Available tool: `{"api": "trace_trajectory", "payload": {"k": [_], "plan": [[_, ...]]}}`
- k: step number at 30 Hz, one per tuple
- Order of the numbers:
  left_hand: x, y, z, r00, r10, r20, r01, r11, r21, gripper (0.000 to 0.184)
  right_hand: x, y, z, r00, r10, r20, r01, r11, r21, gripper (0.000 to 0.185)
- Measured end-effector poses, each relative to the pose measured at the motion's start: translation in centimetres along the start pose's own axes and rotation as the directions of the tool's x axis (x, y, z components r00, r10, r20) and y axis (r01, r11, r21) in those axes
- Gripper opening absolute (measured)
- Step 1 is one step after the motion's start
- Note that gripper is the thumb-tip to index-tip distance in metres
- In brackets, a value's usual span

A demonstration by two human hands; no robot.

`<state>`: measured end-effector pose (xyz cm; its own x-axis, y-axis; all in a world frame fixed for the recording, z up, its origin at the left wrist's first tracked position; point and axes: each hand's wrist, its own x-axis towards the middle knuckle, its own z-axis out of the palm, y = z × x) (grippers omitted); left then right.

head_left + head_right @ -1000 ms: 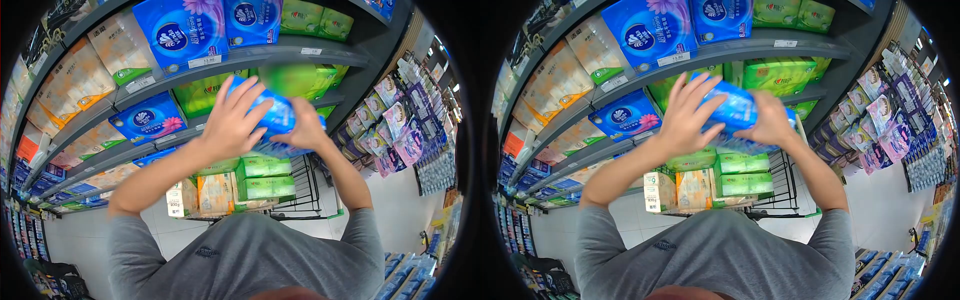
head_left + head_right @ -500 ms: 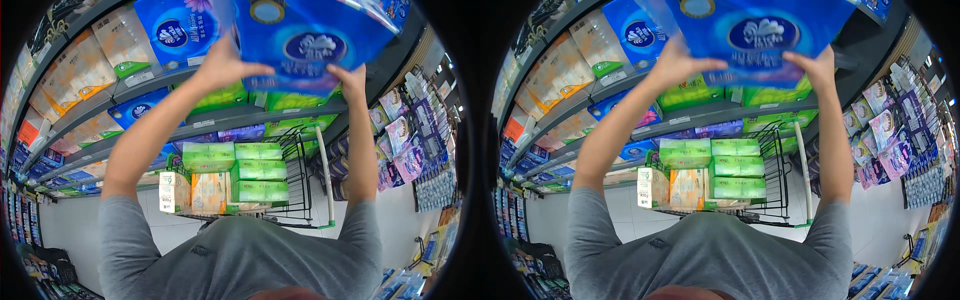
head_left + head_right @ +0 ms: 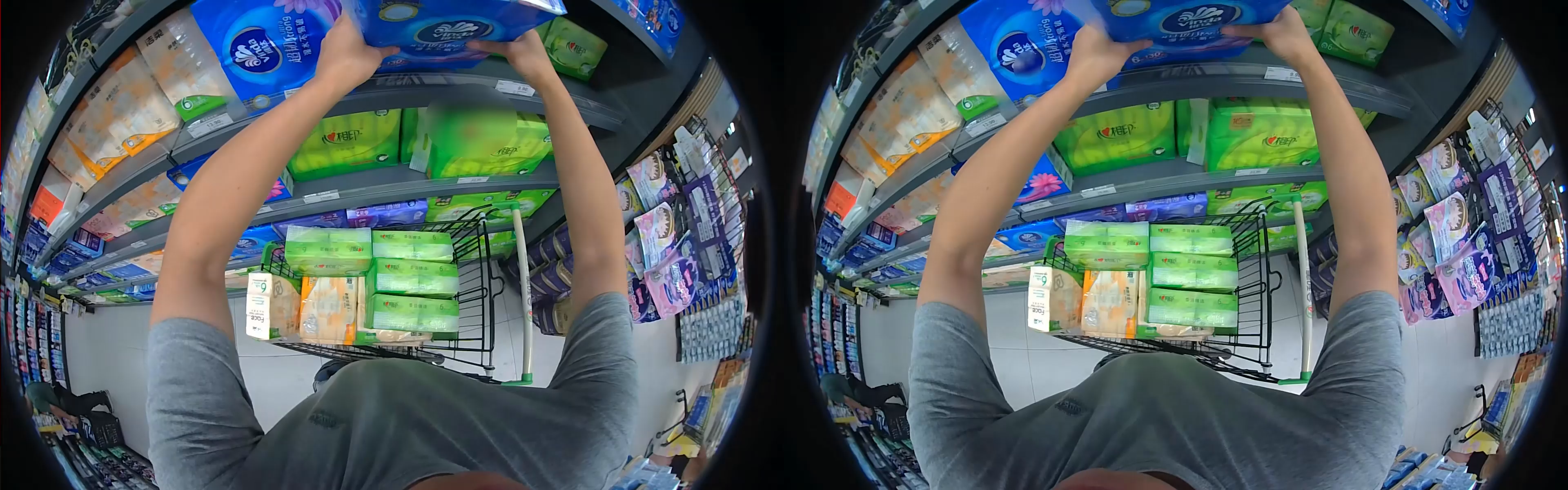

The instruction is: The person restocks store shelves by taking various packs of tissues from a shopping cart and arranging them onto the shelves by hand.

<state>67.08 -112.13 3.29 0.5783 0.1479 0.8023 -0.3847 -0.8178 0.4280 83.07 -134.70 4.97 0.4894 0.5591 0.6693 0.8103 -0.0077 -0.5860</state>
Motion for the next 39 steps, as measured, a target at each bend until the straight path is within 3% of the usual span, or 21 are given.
{"api": "trace_trajectory", "payload": {"k": [2, 3, 5, 7, 9, 10, 13, 20, 23, 27, 29, 30, 31, 32, 35, 36, 37, 38, 39], "plan": [[0.7, -0.4, 0.1, 0.924, -0.337, 0.180, 0.302, 0.933, 0.194, 0.062, -0.3, 0.9, 0.3, 0.999, 0.044, -0.021, -0.044, 0.999, 0.002, 0.042], [1.0, -1.4, 0.5, 0.926, -0.333, 0.179, 0.299, 0.935, 0.193, 0.062, -0.2, 1.0, 0.6, 0.996, 0.084, -0.044, -0.084, 0.996, 0.003, 0.042], [1.9, -2.6, 0.9, 0.980, -0.173, 0.098, 0.140, 0.951, 0.276, 0.061, 0.2, 1.5, 0.4, 0.995, 0.098, -0.015, -0.099, 0.995, -0.008, 0.045], [2.4, -2.3, 0.9, 0.988, -0.146, 0.053, 0.124, 0.949, 0.290, 0.068, 1.0, 1.8, 0.1, 0.983, 0.172, 0.056, -0.176, 0.981, 0.086, 0.045], [2.0, -0.9, 0.7, 0.987, -0.163, 0.010, 0.161, 0.982, 0.096, 0.094, 1.6, 2.2, 0.1, 0.982, 0.178, 0.059, -0.184, 0.975, 0.128, 0.050], [1.3, 0.2, 0.8, 0.992, -0.111, -0.067, 0.114, 0.993, 0.041, 0.096, 1.8, 2.2, 0.0, 0.981, 0.178, 0.077, -0.185, 0.978, 0.097, 0.051], [0.0, -0.2, 1.8, 0.983, -0.066, -0.170, 0.068, 0.998, 0.009, 0.086, 1.7, 1.4, -0.1, 0.978, 0.190, 0.085, -0.192, 0.981, 0.024, 0.053], [-0.1, -1.3, 2.8, 0.978, -0.088, -0.190, 0.114, 0.985, 0.130, 0.079, 2.1, 1.3, 0.5, 0.969, 0.218, 0.114, -0.215, 0.976, -0.034, 0.056], [2.8, -2.3, 3.0, 0.970, -0.213, -0.114, 0.230, 0.960, 0.161, 0.083, 5.1, 4.2, 0.6, 0.900, 0.376, 0.220, -0.386, 0.922, 0.005, 0.055], [2.1, -2.6, 4.8, 0.934, -0.297, -0.200, 0.343, 0.900, 0.267, 0.085, 5.7, 4.7, 0.7, 0.891, 0.403, 0.211, -0.387, 0.915, -0.113, 0.056], [0.2, -3.0, 5.8, 0.915, 0.127, -0.383, 0.016, 0.937, 0.348, 0.086, 4.7, 5.1, 1.0, 0.915, 0.352, 0.194, -0.351, 0.935, -0.045, 0.056], [0.0, -3.2, 5.7, 0.935, 0.053, -0.351, 0.060, 0.950, 0.306, 0.085, 4.7, 5.4, 1.2, 0.909, 0.369, 0.194, -0.367, 0.929, -0.045, 0.056], [0.1, -3.2, 5.9, 0.934, -0.054, -0.353, 0.144, 0.962, 0.233, 0.068, 4.6, 5.6, 1.4, 0.930, 0.320, 0.178, -0.321, 0.947, -0.027, 0.054], [0.5, -2.9, 6.1, 0.923, -0.048, -0.381, 0.145, 0.963, 0.229, 0.070, 4.5, 5.7, 1.6, 0.949, 0.270, 0.160, -0.272, 0.962, -0.011, 0.052], [1.2, -2.9, 6.2, 0.926, -0.074, -0.370, 0.158, 0.966, 0.203, 0.074, 4.3, 3.3, 1.2, 0.916, 0.391, 0.088, -0.392, 0.920, -0.010, 0.050], [0.8, -2.4, 6.0, 0.936, -0.092, -0.339, 0.163, 0.969, 0.186, 0.077, 3.8, 3.4, 1.2, 0.937, 0.316, 0.148, -0.329, 0.942, 0.068, 0.061], [0.4, -1.9, 5.9, 0.936, -0.114, -0.332, 0.182, 0.967, 0.181, 0.077, 3.2, 3.9, 1.6, 0.929, 0.333, 0.161, -0.346, 0.936, 0.065, 0.061], [-0.1, -0.7, 5.8, 0.935, -0.115, -0.336, 0.181, 0.969, 0.171, 0.075, 2.5, 4.5, 2.3, 0.976, 0.097, -0.193, -0.147, 0.953, -0.265, 0.057], [-0.6, -0.1, 5.9, 0.933, -0.109, -0.343, 0.174, 0.971, 0.162, 0.073, 1.6, 3.0, 3.1, 0.873, -0.264, -0.411, -0.048, 0.791, -0.610, 0.053]]}}
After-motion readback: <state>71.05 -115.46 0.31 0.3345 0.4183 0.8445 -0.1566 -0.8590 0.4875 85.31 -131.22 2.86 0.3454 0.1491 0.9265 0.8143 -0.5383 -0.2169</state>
